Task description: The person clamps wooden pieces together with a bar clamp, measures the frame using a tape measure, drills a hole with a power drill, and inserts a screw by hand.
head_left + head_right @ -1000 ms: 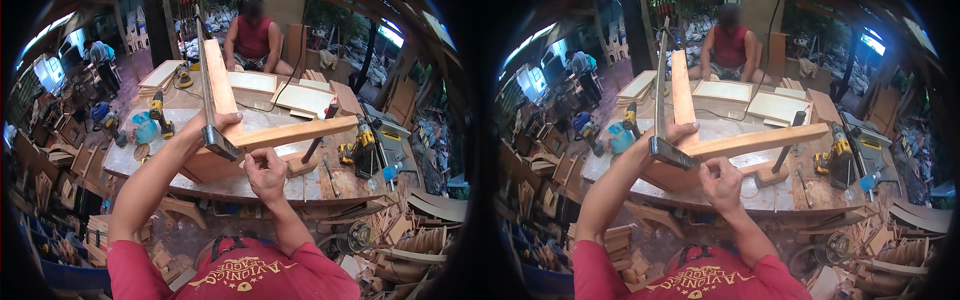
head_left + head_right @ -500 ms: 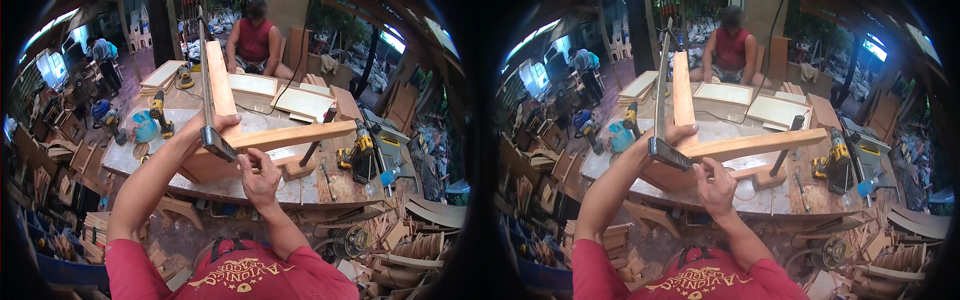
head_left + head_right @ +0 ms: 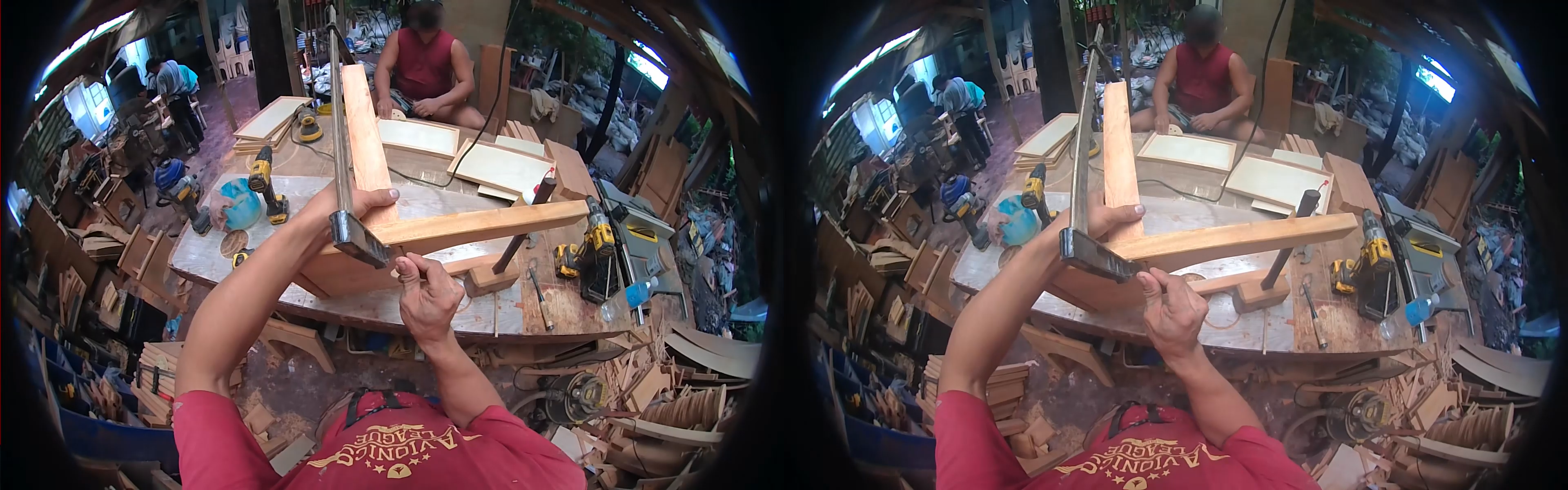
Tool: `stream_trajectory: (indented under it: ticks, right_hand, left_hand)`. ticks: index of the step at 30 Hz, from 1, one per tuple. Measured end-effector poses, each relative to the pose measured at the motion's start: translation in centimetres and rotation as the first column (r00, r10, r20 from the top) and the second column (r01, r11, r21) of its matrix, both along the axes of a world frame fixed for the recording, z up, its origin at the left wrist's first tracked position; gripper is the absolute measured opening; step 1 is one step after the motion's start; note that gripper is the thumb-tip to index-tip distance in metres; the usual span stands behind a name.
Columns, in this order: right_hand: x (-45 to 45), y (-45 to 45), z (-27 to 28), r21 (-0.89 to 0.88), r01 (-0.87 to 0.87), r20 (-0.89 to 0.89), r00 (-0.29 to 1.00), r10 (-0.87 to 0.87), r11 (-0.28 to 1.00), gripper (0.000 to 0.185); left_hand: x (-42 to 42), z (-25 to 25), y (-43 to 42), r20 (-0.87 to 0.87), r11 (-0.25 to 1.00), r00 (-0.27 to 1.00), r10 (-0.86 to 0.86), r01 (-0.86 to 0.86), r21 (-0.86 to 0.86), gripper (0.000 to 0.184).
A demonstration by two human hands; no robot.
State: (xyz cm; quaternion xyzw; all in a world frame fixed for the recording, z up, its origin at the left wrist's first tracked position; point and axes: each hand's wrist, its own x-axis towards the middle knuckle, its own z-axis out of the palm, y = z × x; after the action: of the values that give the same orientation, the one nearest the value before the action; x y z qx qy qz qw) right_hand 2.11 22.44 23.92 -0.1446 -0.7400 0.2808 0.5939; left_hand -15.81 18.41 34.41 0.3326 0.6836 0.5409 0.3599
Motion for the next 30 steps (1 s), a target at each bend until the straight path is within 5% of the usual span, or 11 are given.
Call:
stream_trajectory:
  ticks: [12,18,24,30]
  right_hand:
    - [-0.3,-0.4,0.6,-0.048,-0.034,0.057,0.998,0.037,0.998,0.024]
    - [-0.4,-0.3,0.1,-0.282,-0.101,0.076,0.989,0.127,0.954,0.037]
    - [-0.1,-0.2,0.0,-0.584,-0.260,-0.043,0.956,0.290,0.769,0.038]
    - [0.9,-1.3,0.8,-0.224,-0.086,0.014,0.996,0.091,0.971,0.017]
  left_hand:
    - [0.5,0.7,-0.3,-0.009,0.999,1.000,-0.003,0.002,-0.048,0.052]
    - [0.3,0.1,-0.2,-0.007,1.000,1.000,0.012,-0.012,-0.023,0.055]
    - [0.2,0.4,-0.3,0.003,0.998,1.000,0.017,-0.016,-0.068,0.052]
    - [1.1,0.9,-0.8,-0.066,0.999,0.998,0.007,-0.009,-0.032,0.053]
